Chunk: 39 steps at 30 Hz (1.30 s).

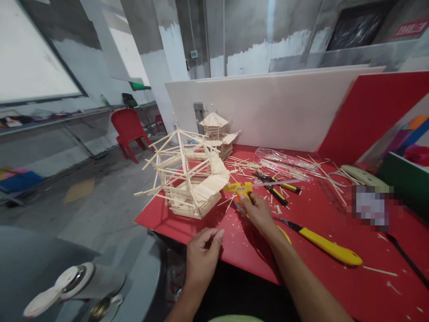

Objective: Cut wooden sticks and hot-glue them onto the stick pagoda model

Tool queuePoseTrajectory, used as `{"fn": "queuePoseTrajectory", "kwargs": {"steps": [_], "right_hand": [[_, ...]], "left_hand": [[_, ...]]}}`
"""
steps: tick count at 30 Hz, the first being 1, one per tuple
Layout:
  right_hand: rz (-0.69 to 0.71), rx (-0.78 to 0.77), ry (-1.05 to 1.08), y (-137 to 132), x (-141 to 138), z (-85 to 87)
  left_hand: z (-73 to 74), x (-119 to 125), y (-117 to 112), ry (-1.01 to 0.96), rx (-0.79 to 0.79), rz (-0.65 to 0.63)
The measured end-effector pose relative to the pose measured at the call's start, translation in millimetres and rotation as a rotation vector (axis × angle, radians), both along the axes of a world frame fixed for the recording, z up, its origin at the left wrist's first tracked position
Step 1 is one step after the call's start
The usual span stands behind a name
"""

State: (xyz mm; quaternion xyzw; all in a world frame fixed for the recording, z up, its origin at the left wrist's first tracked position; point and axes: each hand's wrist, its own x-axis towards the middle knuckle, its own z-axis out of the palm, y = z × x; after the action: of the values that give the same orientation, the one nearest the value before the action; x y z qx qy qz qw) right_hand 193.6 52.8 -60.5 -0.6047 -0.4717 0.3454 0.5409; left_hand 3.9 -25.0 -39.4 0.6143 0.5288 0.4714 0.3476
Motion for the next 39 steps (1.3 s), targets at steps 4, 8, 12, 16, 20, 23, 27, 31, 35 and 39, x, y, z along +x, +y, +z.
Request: {"fn": "queuePoseTrajectory", "kwargs": {"steps": [4,8,12,16,20,23,27,31,35,39], "right_hand": [[0.007,-0.009,0.023,-2,-2,-1.1],[0.009,-0.011,0.051,-5,-4,3.7],[0.016,-0.019,0.068,-8,-3,11.7],[0.050,-0.032,0.060,-22,1,16.6],[0.089,-0.044,0.046,-40,1,18.8],[0.148,-0.050,0.044,-51,-6,19.7],[0.220,-0.062,0.029,-61,-17,18.7],[0.238,-0.087,0.010,-68,-25,15.2],[0.229,-0.106,0.008,-69,-33,12.4],[0.229,-0.098,0.016,-70,-40,12.9]], "left_hand": [[-3.2,-2,2,-0.019,0.000,0.019],[-3.8,-3,5,-0.028,0.084,0.074],[-4.3,-1,4,-0.117,-0.033,0.041],[-4.0,-2,2,-0.061,-0.099,0.054],[-1.4,-3,4,0.045,0.046,0.079],[-2.8,-2,6,0.002,0.127,0.072],[-11.7,-6,5,-0.068,0.016,0.043],[-19.9,-20,5,-0.080,-0.047,0.110],[-21.5,-31,5,-0.086,-0.026,0.176],[-18.7,-37,6,-0.111,-0.025,0.193]]}}
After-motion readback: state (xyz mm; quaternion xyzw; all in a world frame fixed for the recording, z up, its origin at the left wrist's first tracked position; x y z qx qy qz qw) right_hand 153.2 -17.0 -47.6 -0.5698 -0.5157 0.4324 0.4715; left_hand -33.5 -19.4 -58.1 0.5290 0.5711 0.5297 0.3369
